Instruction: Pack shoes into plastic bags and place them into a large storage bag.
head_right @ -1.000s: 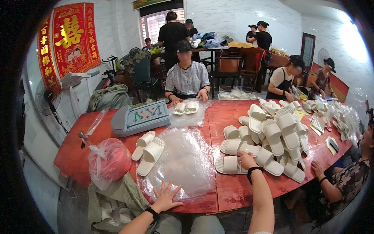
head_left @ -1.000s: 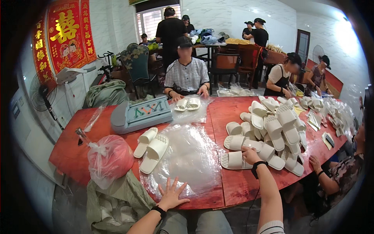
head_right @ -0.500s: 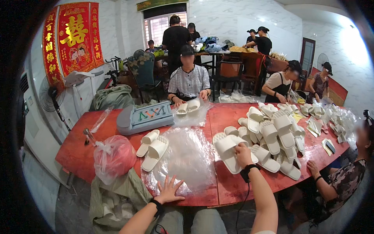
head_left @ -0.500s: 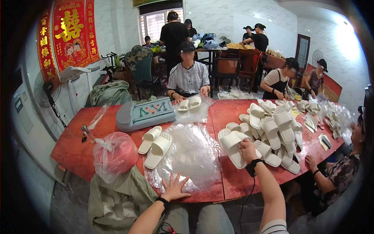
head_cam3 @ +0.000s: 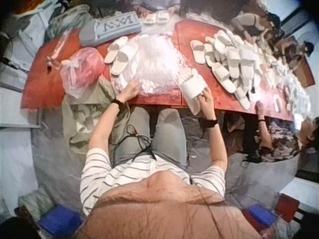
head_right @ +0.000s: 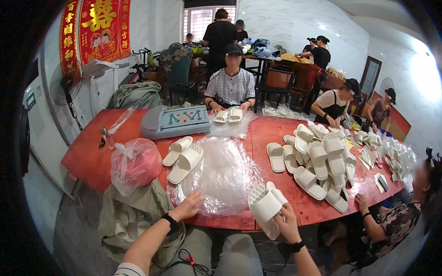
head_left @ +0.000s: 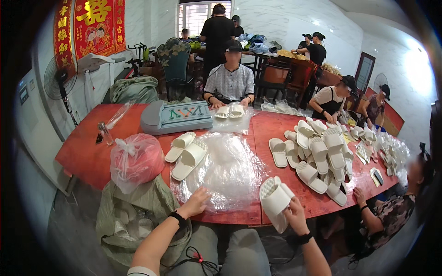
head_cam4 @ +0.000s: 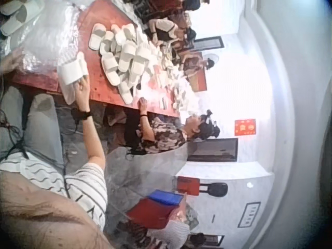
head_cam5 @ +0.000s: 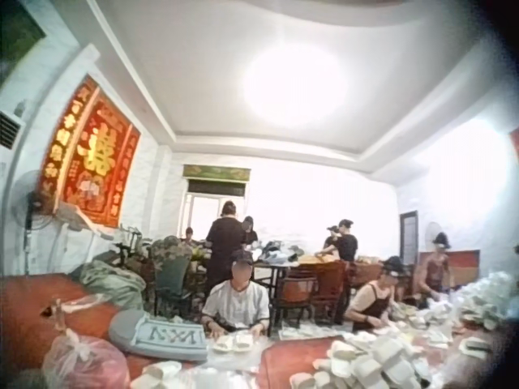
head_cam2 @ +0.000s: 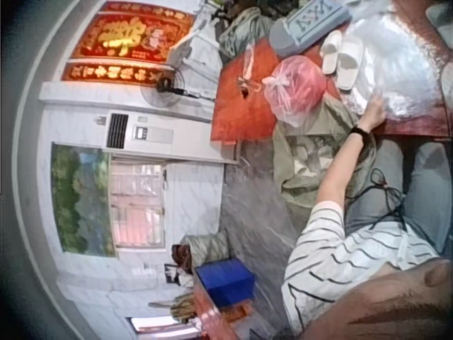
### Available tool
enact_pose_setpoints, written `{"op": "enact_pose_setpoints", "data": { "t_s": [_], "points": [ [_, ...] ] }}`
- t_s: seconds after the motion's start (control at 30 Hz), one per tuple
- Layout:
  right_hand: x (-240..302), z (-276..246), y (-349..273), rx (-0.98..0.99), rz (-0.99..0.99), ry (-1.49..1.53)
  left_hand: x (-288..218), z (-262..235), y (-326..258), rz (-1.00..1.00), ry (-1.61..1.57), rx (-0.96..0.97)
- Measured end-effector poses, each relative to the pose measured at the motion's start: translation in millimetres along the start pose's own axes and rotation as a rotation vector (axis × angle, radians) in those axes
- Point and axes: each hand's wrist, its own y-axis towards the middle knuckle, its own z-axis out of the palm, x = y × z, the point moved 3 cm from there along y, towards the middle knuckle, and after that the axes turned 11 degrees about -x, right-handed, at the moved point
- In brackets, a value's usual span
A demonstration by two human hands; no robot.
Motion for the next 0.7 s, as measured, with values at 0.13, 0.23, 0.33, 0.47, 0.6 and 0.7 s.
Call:
{"op": "enact_pose_setpoints", "data": {
  "t_s": [0.13, 0.23, 0.33, 0.47, 0.6, 0.7],
  "points": [
    [-5.4, 5.0, -19.1, 0.016, -0.036, -0.071, -62.3, -24.7, 9.3, -0.084, 0.291, 0.143],
    [-6.1, 14.0, -15.8, 0.031, -0.173, -0.345, -60.7, -13.5, 1.0, -0.102, 0.35, 0.066],
    [-29.5, 24.7, -9.9, -0.018, -0.293, -0.591, -57.0, 1.5, -3.1, -0.122, 0.324, 0.0],
    [-72.6, 37.2, -4.0, 0.009, -0.214, -0.766, -30.5, 16.7, -11.2, -0.12, 0.272, 0.025],
    [-111.4, 43.4, -7.2, -0.003, -0.063, -0.739, -46.7, -4.2, -7.9, -0.049, 0.305, 0.021],
    [-129.2, 50.7, -3.8, -0.022, -0.047, -0.777, -42.2, -7.8, -14.1, -0.04, 0.337, 0.073]
  ]
}}
